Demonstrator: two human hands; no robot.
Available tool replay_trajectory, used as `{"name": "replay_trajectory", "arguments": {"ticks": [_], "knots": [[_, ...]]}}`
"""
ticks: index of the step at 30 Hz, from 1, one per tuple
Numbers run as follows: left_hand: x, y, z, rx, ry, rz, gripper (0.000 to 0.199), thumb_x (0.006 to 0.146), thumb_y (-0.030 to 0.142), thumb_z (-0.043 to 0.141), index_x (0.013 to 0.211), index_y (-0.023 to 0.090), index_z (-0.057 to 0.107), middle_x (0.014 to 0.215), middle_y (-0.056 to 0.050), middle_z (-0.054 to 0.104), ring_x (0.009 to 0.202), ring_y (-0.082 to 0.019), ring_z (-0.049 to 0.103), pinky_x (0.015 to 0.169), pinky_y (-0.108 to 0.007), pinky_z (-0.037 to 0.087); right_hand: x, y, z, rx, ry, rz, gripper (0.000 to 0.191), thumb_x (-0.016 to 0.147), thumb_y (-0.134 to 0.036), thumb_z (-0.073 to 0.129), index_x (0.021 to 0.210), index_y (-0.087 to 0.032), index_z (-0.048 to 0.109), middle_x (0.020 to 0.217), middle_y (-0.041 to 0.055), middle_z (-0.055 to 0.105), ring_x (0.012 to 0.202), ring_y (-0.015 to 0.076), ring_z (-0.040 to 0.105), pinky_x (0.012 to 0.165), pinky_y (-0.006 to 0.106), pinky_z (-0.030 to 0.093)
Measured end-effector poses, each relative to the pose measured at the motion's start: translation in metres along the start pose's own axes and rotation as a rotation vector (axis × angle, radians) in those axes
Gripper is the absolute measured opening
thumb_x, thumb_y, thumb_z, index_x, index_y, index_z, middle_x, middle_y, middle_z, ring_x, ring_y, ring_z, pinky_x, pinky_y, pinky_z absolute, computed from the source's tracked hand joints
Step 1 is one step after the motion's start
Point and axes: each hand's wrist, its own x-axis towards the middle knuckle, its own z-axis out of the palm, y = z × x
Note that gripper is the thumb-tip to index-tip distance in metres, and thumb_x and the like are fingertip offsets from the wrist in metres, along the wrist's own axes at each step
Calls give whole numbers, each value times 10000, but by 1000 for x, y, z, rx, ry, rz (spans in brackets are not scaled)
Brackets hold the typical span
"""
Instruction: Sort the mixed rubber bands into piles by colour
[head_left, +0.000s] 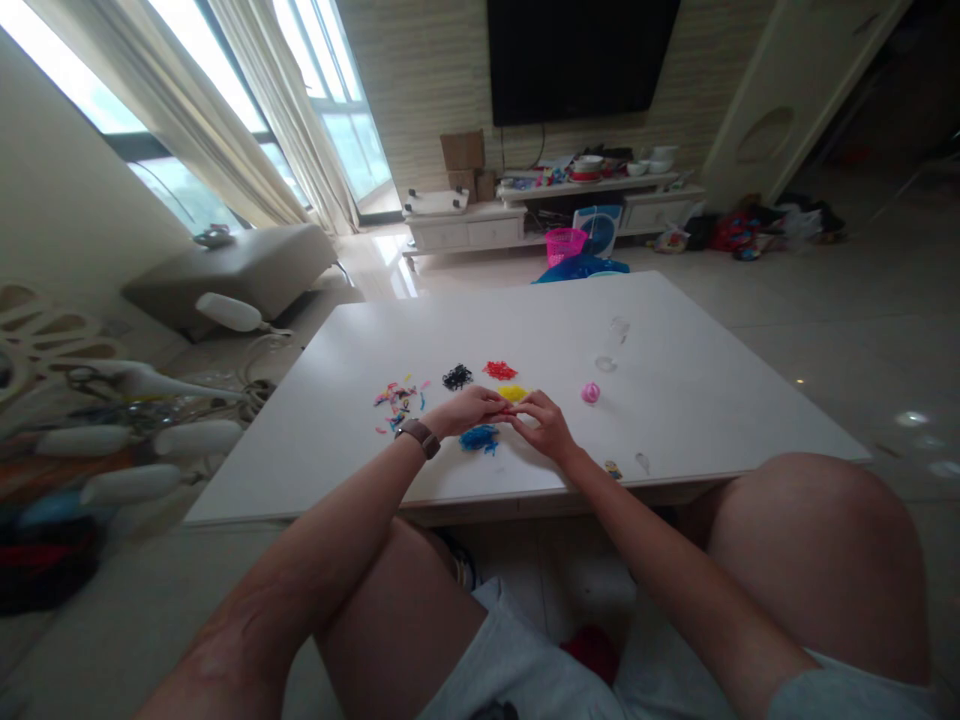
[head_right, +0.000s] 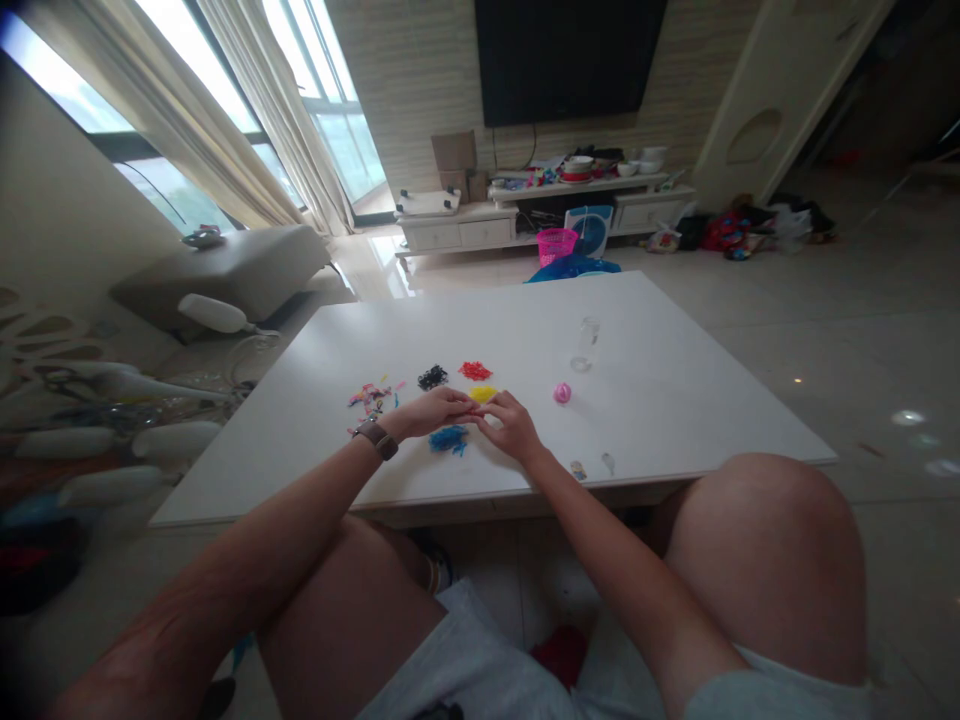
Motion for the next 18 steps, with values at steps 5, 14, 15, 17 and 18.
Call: {"name": "replay_trajectory", "arguments": {"ticks": [5, 14, 15, 17, 18], "knots": [[-1, -2, 1, 4, -15, -25, 165, 764, 219, 854, 815, 80, 780, 875, -132, 755, 783, -138, 697, 830, -254, 567, -1, 0, 2, 8, -18, 25, 88, 909, -270, 665, 951, -272, 742, 863, 49, 644, 851, 214, 608, 761, 377, 536], [-1, -5, 4, 21, -42, -35, 164, 749, 207, 857, 777, 69, 773, 843, -111, 745, 778, -119, 683, 854, -233, 532, 0, -1, 3, 27, -40, 45, 74, 897, -244, 658, 881, -266, 727, 851, 44, 639, 835, 206, 616, 756, 359, 525], [0, -4, 4, 30, -54, -29, 159, 755, 203, 851, 779, 67, 773, 846, -116, 747, 776, -120, 686, 855, -232, 532, 0, 0, 3, 33, -29, 51, 71, 896, -248, 658, 876, -263, 725, 849, 44, 637, 834, 206, 615, 753, 358, 523], [0, -2, 4, 47, -70, -18, 140, 772, 188, 836, 799, 64, 776, 855, -127, 754, 784, -130, 700, 860, -236, 536, 0, 0, 2, 46, -5, 72, 63, 893, -258, 660, 874, -258, 719, 845, 41, 634, 828, 203, 613, 737, 353, 516], [0, -1, 4, 52, -70, -15, 130, 779, 179, 829, 817, 66, 778, 865, -134, 759, 796, -142, 710, 868, -246, 540, 0, 0, 2, 49, 5, 85, 57, 889, -261, 661, 873, -256, 716, 841, 39, 631, 821, 201, 611, 723, 349, 510]]}}
